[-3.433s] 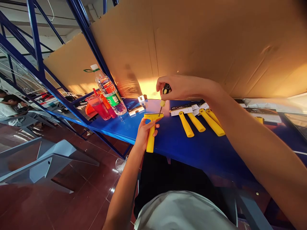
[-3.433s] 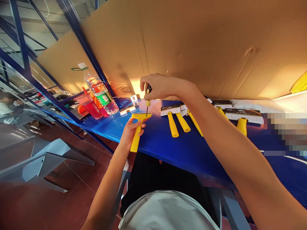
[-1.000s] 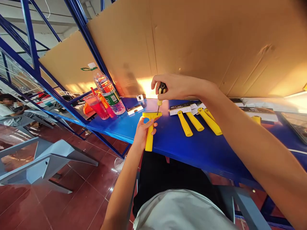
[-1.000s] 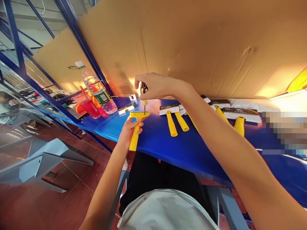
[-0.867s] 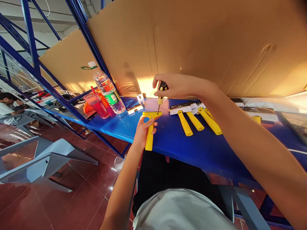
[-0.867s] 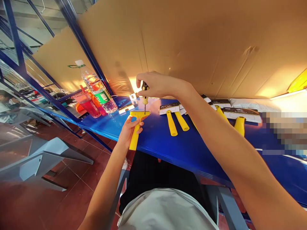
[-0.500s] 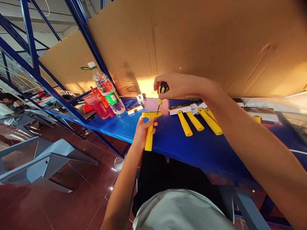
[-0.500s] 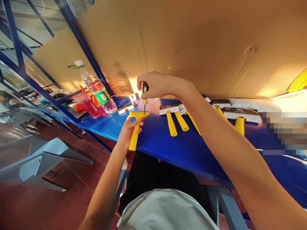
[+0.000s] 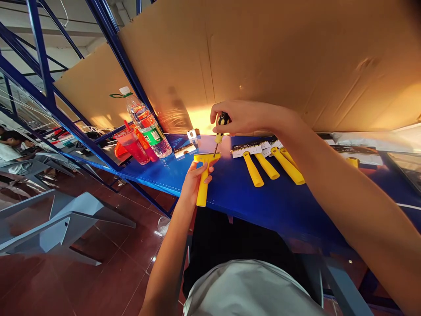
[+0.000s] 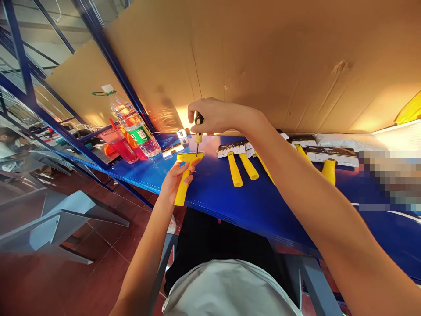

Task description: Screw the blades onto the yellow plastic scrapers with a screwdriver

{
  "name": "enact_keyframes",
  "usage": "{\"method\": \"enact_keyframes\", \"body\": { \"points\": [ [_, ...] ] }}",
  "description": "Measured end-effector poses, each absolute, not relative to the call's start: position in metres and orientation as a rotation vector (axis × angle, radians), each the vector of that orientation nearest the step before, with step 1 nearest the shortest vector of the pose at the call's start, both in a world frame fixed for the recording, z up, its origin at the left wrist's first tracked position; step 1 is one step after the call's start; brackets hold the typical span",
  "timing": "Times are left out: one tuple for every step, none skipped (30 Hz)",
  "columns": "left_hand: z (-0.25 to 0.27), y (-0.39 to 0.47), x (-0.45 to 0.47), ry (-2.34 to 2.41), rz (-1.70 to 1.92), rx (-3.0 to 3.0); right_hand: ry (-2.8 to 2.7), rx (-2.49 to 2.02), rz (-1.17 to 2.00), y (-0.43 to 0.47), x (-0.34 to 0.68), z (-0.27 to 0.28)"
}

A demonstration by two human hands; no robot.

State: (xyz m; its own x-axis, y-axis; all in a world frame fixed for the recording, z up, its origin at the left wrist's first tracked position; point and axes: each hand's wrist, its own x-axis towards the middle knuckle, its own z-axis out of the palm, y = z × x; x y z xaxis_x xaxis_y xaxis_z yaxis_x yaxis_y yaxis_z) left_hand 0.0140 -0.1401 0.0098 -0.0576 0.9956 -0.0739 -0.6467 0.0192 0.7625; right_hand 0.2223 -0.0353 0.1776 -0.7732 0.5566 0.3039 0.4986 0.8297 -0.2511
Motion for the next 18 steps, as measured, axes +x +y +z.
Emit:
{"method": "enact_keyframes", "body": {
  "points": [
    [0.011,-0.141,0.014,0.749,1.473,0.603,-2.644,-0.782,0.207,-0.034,0.222,0.177],
    [0.013,-0.141,0.014,0.743,1.464,0.601,-2.640,-0.773,0.190,-0.032,0.223,0.177],
    [0.015,-0.142,0.014,0.737,1.456,0.600,-2.634,-0.768,0.178,-0.030,0.223,0.176],
    [0.016,-0.142,0.014,0.732,1.451,0.599,-2.630,-0.769,0.175,-0.028,0.223,0.175],
    [0.017,-0.143,0.014,0.728,1.448,0.599,-2.628,-0.775,0.181,-0.027,0.223,0.175],
    [0.017,-0.143,0.014,0.726,1.447,0.598,-2.626,-0.783,0.192,-0.026,0.223,0.175],
    [0.018,-0.143,0.014,0.724,1.447,0.599,-2.626,-0.785,0.199,-0.026,0.223,0.175],
    [0.018,-0.143,0.014,0.720,1.447,0.602,-2.627,-0.781,0.199,-0.026,0.223,0.175],
    [0.017,-0.143,0.014,0.714,1.447,0.605,-2.628,-0.771,0.190,-0.027,0.223,0.175],
    [0.017,-0.143,0.014,0.706,1.449,0.610,-2.627,-0.759,0.176,-0.028,0.223,0.175],
    [0.016,-0.143,0.013,0.700,1.450,0.614,-2.625,-0.752,0.164,-0.029,0.223,0.175],
    [0.016,-0.143,0.013,0.697,1.450,0.617,-2.627,-0.755,0.160,-0.031,0.223,0.176],
    [0.016,-0.143,0.013,0.696,1.450,0.619,-2.629,-0.766,0.166,-0.032,0.223,0.176],
    [0.015,-0.143,0.013,0.700,1.447,0.620,-2.630,-0.782,0.181,-0.033,0.223,0.177],
    [0.015,-0.143,0.013,0.705,1.443,0.622,-2.629,-0.792,0.201,-0.034,0.223,0.178],
    [0.015,-0.142,0.013,0.709,1.440,0.625,-2.631,-0.793,0.221,-0.035,0.224,0.178],
    [0.015,-0.142,0.012,0.712,1.438,0.628,-2.634,-0.782,0.232,-0.036,0.224,0.179],
    [0.014,-0.142,0.012,0.713,1.437,0.632,-2.639,-0.767,0.230,-0.038,0.224,0.180]
  ]
}}
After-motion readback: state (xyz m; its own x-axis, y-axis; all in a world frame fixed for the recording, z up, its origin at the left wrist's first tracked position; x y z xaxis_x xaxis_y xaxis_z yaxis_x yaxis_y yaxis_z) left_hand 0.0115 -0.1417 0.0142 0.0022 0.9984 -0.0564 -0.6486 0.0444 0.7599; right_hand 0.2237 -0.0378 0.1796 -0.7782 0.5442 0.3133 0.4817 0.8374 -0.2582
